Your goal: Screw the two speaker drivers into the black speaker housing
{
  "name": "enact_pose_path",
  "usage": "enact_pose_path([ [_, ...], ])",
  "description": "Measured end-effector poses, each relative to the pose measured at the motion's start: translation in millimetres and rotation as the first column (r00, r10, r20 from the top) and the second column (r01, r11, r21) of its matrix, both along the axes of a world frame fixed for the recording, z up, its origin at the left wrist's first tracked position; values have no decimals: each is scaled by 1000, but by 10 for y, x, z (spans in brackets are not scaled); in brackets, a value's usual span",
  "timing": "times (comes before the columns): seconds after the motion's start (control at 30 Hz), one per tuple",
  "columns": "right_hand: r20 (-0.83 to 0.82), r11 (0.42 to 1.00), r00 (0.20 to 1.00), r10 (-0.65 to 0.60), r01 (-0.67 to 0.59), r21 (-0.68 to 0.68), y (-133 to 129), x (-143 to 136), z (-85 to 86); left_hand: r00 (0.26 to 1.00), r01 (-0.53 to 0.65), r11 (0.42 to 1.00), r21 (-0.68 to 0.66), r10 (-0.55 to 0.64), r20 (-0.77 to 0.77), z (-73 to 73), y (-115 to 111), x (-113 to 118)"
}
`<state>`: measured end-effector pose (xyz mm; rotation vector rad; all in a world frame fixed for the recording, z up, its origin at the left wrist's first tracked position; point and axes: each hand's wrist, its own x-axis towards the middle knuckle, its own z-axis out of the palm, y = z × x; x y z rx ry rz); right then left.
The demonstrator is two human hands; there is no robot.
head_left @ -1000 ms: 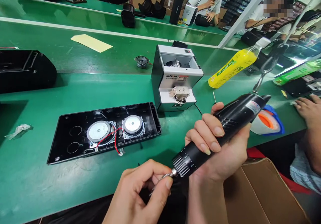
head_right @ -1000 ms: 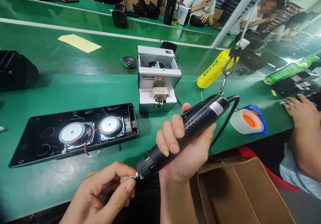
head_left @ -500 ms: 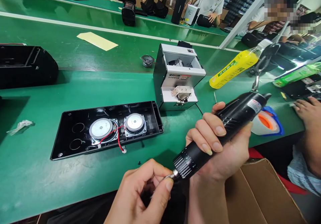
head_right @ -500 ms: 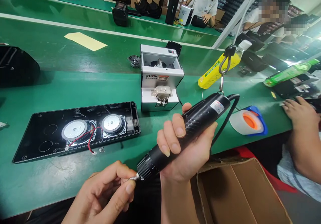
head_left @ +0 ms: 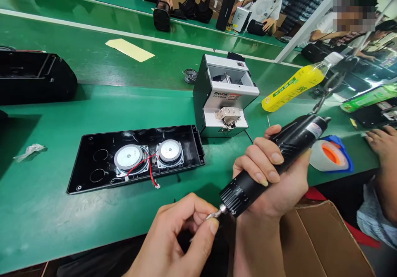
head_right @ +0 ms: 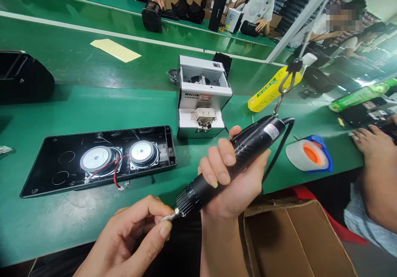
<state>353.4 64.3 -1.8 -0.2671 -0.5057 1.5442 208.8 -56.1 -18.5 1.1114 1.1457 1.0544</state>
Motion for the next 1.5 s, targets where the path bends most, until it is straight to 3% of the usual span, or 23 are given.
enact_pose_path([
  [0.1,-88,1000,996,17,-18,-4,50,75,-14,996,75,987,144,-69,-51,-34,33,-43],
  [0.23,-200,998,979,41,-48,-28,64,133,-32,986,157,920,359,-125,-113,-141,39,-108],
  [0.4,-245,997,968,59,-70,-37,49,106,-53,967,157,888,431,-49,-251,-191,48,-105],
  [0.57,-236,997,970,66,-74,-26,16,92,-56,948,154,792,591,50,-314,-193,84,-71],
  [0.67,-236,996,969,72,-80,-24,2,83,-54,928,194,765,614,60,-368,-180,95,-73],
  [0.87,-269,995,959,92,-101,-21,12,54,-65,932,110,719,687,165,-323,-161,96,-34],
  [1.5,-329,980,928,174,-195,-33,16,36,-103,924,42,680,732,253,-288,-204,92,5],
])
